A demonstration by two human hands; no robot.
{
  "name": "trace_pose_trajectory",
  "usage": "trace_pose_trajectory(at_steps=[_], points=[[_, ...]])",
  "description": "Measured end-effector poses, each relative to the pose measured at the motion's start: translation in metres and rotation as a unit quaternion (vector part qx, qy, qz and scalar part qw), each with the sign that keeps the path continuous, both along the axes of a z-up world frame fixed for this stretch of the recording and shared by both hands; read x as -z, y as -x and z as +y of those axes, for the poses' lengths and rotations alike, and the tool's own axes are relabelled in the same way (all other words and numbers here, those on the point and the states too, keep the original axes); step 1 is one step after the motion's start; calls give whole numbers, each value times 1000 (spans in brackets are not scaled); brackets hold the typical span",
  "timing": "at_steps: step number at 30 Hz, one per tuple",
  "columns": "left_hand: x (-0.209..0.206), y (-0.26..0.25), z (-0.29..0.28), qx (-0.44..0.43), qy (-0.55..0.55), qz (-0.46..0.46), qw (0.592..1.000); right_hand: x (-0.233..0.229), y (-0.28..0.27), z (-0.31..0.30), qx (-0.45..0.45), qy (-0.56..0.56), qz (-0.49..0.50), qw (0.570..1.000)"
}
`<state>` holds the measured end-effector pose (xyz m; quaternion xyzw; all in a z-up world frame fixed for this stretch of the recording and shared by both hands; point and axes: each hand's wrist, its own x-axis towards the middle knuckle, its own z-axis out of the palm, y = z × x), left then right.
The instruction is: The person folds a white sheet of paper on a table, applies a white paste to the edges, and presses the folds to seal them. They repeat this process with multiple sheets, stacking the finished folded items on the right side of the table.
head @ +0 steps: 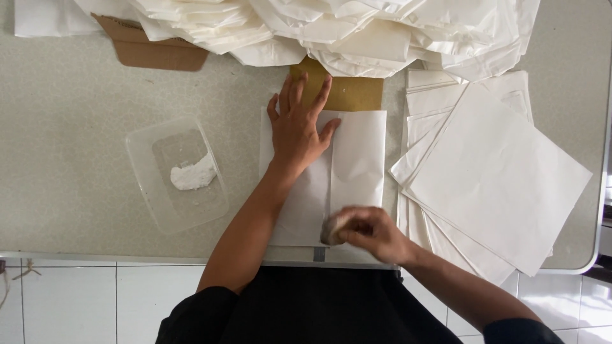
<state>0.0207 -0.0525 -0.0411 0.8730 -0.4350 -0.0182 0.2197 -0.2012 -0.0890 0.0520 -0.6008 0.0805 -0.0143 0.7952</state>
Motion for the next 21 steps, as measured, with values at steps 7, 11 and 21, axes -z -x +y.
trace_pose_trajectory(at_steps=[7, 11, 21], points=[[3, -1, -1, -7, -8, 0, 1000, 77, 16, -12, 89, -186, 32, 978], [5, -1, -1, -3, 2, -9, 1000, 39, 8, -24, 133, 36, 14, 990], [9, -3, -2, 6, 24, -20, 999, 43, 11, -39, 41, 730, -225, 644]])
